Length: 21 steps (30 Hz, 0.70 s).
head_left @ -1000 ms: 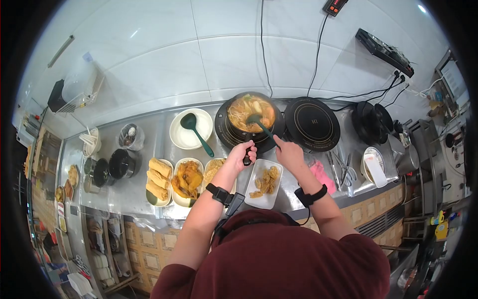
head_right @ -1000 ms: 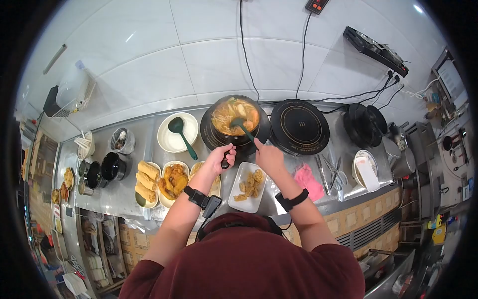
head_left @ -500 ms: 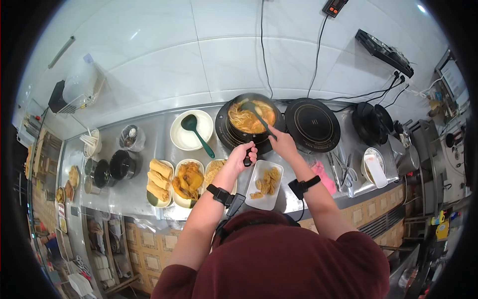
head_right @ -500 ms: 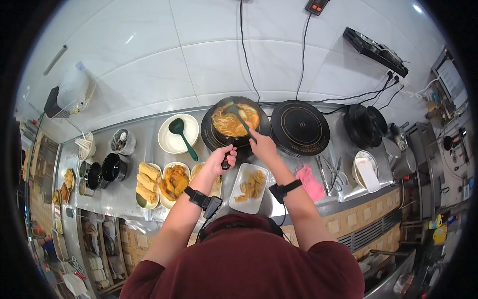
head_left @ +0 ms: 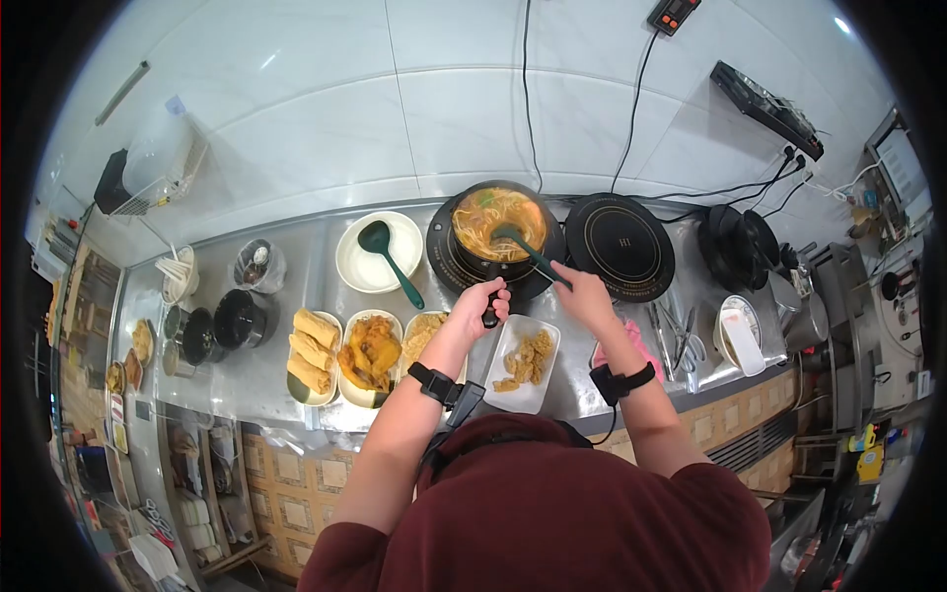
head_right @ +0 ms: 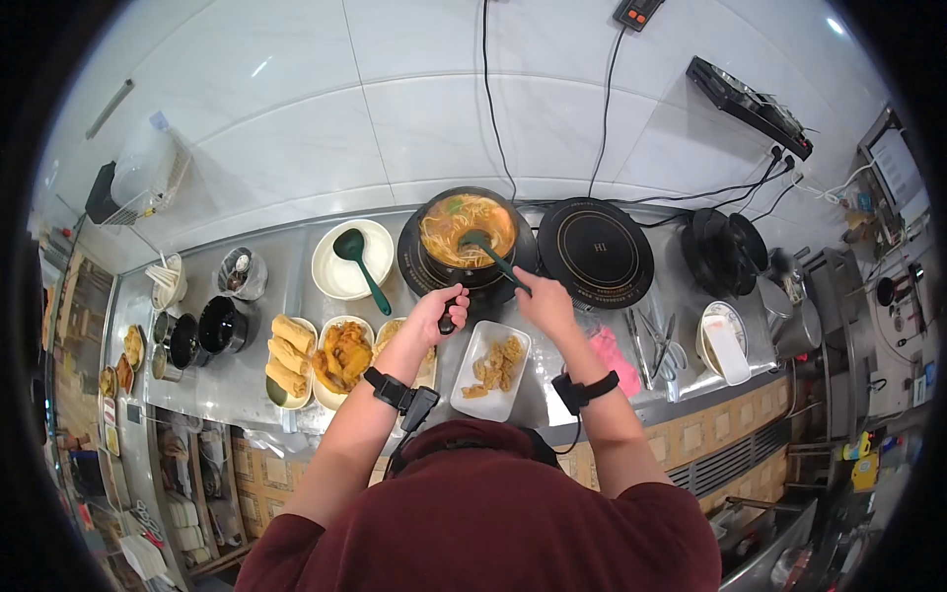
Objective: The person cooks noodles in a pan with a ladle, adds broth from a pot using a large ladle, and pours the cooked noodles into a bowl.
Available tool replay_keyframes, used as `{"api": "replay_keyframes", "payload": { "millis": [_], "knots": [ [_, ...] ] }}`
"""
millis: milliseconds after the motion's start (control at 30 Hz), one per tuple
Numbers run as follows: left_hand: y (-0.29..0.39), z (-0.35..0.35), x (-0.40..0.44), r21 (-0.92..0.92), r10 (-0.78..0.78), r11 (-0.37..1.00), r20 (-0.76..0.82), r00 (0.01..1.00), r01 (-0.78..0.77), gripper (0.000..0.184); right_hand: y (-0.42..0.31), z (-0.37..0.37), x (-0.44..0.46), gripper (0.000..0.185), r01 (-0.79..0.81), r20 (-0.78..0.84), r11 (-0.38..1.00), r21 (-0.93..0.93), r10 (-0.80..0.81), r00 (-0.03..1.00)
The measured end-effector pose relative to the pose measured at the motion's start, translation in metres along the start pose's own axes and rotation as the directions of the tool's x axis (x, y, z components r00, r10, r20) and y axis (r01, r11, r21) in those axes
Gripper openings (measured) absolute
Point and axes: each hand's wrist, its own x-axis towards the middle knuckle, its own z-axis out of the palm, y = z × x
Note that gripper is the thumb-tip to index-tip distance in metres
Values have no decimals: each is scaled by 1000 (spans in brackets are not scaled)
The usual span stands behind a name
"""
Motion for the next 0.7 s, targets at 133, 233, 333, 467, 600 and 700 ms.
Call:
{"api": "replay_keyframes", "payload": {
  "millis": [133,233,333,467,600,700],
  "knots": [
    [2,1,-2,22,11,1000,13,1000,-12,10,-9,-7,22,36,-39,-103,986,163,56,993],
    [1,2,-2,4,9,1000,12,1000,-9,10,-13,1,31,36,-112,-116,963,247,144,983],
    [0,3,-3,7,9,1000,-6,1000,-9,10,0,39,42,40,-181,-60,938,294,207,977],
    [1,4,-3,29,16,999,-17,1000,-15,11,-3,58,22,39,-122,24,946,301,120,993],
    [1,1,-2,2,-5,1000,12,1000,5,10,-19,11,-9,40,-47,32,955,293,39,999],
    [2,1,-1,11,-3,1000,4,1000,3,10,-34,-26,-29,39,-26,45,997,74,23,999]
  ]
}}
